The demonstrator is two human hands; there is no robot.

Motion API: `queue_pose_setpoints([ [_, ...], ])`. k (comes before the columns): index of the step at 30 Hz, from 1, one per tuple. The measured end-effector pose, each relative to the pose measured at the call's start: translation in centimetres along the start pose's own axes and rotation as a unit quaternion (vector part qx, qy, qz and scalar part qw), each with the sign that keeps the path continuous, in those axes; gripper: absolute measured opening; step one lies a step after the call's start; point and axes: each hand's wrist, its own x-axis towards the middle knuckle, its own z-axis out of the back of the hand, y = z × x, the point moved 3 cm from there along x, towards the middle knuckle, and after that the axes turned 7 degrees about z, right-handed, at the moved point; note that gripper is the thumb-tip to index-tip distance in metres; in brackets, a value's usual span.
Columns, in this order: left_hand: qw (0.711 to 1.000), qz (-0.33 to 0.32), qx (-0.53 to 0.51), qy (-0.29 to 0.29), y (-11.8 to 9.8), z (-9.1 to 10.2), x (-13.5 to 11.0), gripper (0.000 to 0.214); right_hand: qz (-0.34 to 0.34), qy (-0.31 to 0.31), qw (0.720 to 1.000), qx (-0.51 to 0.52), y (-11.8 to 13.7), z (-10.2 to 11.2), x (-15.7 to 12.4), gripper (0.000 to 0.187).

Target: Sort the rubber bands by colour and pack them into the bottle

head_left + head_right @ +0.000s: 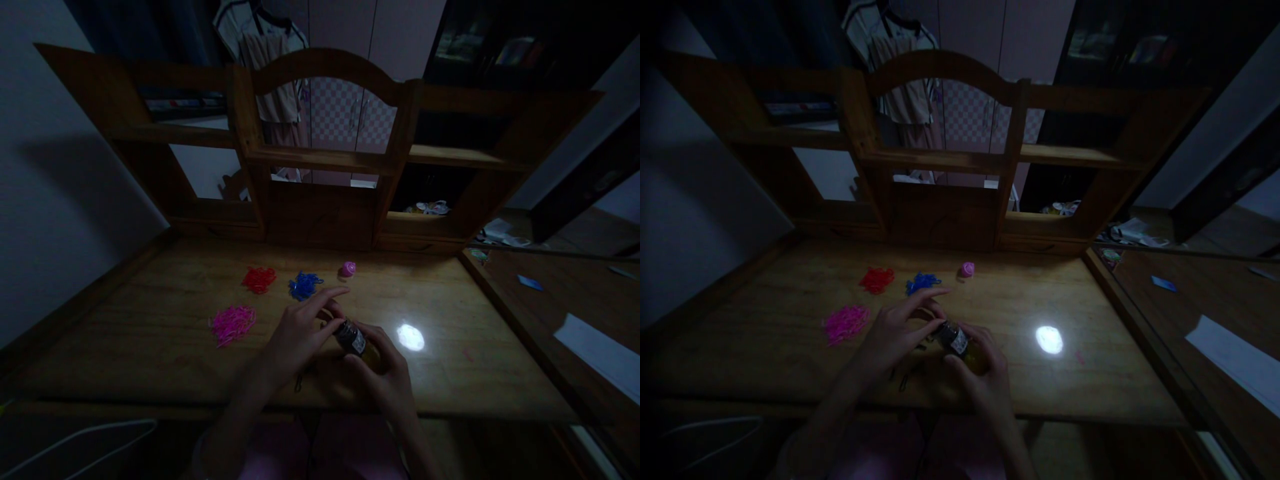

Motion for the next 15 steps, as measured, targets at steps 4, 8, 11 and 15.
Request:
queue_pose_setpoints([
  [4,0.999,-0.034,0.009,0.005,-0.8,-0.2,0.3,0.059,-0.011,-0.011,0.999,0.044,-0.1,0.1,-0.1,0.039],
  [8,0.998,-0.011,-0.032,0.05,-1.5,-0.4,0.6,0.064,-0.026,-0.012,0.997,0.075,-0.2,0.2,-0.2,0.038],
  [11,0.997,-0.003,-0.027,0.066,-2.2,-0.5,0.6,0.06,-0.039,-0.021,0.995,0.093,-0.4,0.3,-0.3,0.039],
  [15,0.996,-0.008,-0.026,0.08,-2.9,-0.6,0.1,0.054,-0.023,-0.031,0.993,0.112,-0.5,0.3,-0.3,0.041],
])
